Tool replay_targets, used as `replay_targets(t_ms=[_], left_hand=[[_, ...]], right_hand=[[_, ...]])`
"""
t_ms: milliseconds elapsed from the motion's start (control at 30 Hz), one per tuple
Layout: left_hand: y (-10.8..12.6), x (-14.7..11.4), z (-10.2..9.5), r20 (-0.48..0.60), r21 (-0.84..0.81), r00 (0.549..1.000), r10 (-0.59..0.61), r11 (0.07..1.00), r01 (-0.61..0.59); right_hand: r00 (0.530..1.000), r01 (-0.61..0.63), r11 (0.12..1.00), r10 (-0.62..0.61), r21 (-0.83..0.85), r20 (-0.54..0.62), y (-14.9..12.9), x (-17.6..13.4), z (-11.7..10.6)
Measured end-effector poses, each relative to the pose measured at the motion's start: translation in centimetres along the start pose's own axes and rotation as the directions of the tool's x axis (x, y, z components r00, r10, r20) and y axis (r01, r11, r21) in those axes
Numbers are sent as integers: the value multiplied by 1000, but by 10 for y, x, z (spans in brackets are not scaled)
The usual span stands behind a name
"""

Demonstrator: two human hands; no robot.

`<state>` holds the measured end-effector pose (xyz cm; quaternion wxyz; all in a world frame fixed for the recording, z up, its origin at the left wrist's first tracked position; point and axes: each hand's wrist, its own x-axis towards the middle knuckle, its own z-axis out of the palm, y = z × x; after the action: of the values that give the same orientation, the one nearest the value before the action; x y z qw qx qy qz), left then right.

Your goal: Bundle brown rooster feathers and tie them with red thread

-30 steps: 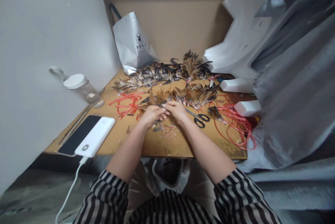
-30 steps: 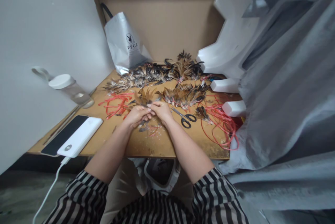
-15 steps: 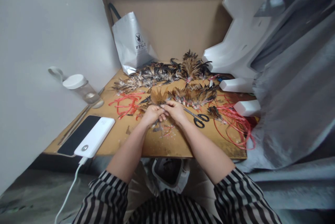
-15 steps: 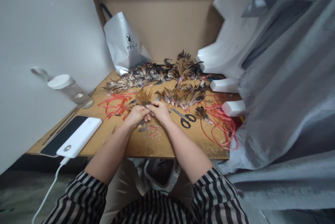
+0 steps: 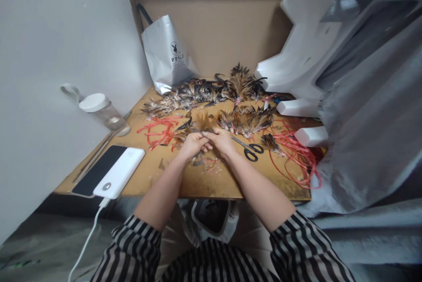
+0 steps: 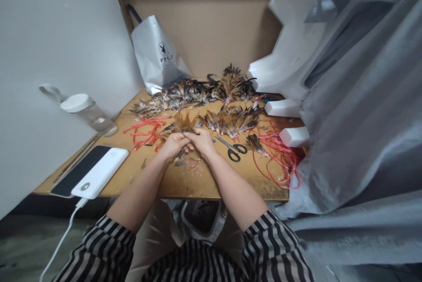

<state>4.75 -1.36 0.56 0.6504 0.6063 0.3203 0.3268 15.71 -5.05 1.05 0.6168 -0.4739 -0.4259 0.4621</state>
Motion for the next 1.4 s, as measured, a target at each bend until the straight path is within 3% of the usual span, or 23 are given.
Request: replay_targets(t_ms=[400,733,933,1033,1133,1233,1333,1400], left_hand=[[-2,1,-6,10,-38,1000,5,999,-5],[-2,1,-8,-23,-36,1000,-5,999,4],[0,7,-15,-210,-203,978,6,978,-50],[0,9,-16,-259,-259,966,10,963,-80],[-1,10,-17,-265,-271,964,16,959,-90],[-1,10,-18,-277,-272,960,30,956,-108],[-1,10,-19,-292,-278,956,38,953,-122],[0,9,-19,-298,-284,954,40,950,-128]], right_hand=[[999,-49,998,50,32,-13,-6,-1,1],[998,-17,998,13,64,61,-3,2,-4],[987,-45,998,52,54,-149,-13,14,-29],[974,-22,990,-10,-136,-226,-12,20,-45],[974,30,881,-132,-471,-184,-6,22,-53],[989,43,679,-132,-733,-64,-1,21,-52],[996,37,486,-89,-873,-7,0,18,-46],[998,22,408,-63,-913,-4,-1,14,-40]])
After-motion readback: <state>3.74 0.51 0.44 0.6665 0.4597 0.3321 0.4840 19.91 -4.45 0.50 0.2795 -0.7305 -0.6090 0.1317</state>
